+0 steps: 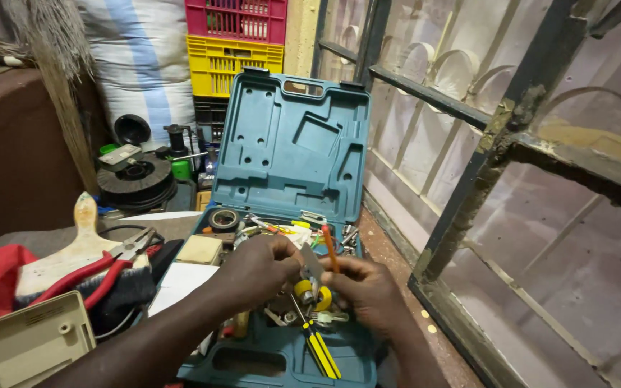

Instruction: The person cleans the speaker grille of a beige telephone using a small brush and a liquid from a spray bottle. They then open a blue toolbox and rummage through various tools and parts inside.

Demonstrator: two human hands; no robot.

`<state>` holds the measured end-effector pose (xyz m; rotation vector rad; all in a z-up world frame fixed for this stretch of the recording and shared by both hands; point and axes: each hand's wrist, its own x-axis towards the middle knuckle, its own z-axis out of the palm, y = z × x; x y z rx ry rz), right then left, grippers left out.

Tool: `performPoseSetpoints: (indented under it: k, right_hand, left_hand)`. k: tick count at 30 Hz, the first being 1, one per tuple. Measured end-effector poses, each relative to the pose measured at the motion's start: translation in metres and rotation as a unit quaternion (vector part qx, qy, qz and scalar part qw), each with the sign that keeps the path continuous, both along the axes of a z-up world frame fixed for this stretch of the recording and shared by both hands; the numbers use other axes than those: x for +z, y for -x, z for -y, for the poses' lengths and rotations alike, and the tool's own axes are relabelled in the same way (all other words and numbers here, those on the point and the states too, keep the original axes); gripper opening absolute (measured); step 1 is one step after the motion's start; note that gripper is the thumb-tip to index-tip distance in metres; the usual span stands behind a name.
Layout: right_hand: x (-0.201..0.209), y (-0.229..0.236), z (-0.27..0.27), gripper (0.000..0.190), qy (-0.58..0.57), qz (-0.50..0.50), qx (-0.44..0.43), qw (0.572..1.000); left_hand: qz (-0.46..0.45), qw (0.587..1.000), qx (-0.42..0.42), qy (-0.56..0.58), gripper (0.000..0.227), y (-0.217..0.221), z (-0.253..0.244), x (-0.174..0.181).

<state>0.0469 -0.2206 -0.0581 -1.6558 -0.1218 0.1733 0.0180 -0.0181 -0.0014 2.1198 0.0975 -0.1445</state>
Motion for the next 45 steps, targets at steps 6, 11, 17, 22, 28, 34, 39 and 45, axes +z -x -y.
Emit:
performPoseSetpoints:
  k: [6,11,17,22,28,34,39,45]
  right_hand:
    - [-0.034,-0.018,-0.002,0.038,-0.098,0.001,0.065,0.993]
    - [0.0,0.011,-0.014,0.037,-0.04,-0.02,0.067,0.997]
    - [0.011,0.011,-0.01,0.027,0.023,-0.036,-0.065,0.997]
    - [0.0,-0.014,0.025,0.026,0.205,-0.028,-0.231,0.951]
    - [-0.013,-0.02,0.023,0.039,0.33,0.008,-0.166,0.929]
    - [-0.021,-0.023,0.017,0.034,0.371,0.022,-0.144,0.917]
    - [-0.037,-0.034,0.03,0.046,0.352,0.095,-0.107,0.925]
    - [0.006,-0.005,0.014,0.038,0.409,0.016,-0.036,0.912]
  left_hand:
    - [-0.054,0.995,0.0,0.087,0.023,0.01,-0.004,0.008]
    - [0.053,0.997,-0.036,-0.048,0.02,-0.01,-0.018,-0.018]
    - [0.088,0.996,0.02,-0.015,0.023,0.007,-0.031,-0.006]
    - [0.039,0.996,0.067,-0.042,0.023,0.041,-0.037,0.032]
    - [0.038,0.996,0.057,-0.054,0.025,0.065,-0.04,0.044]
    - [0.021,0.998,0.054,-0.033,0.025,0.083,-0.036,0.052]
    - [0.016,0.998,0.052,-0.021,0.025,0.081,-0.037,0.045]
    - [0.013,0.998,0.053,0.008,0.023,0.073,-0.04,0.03]
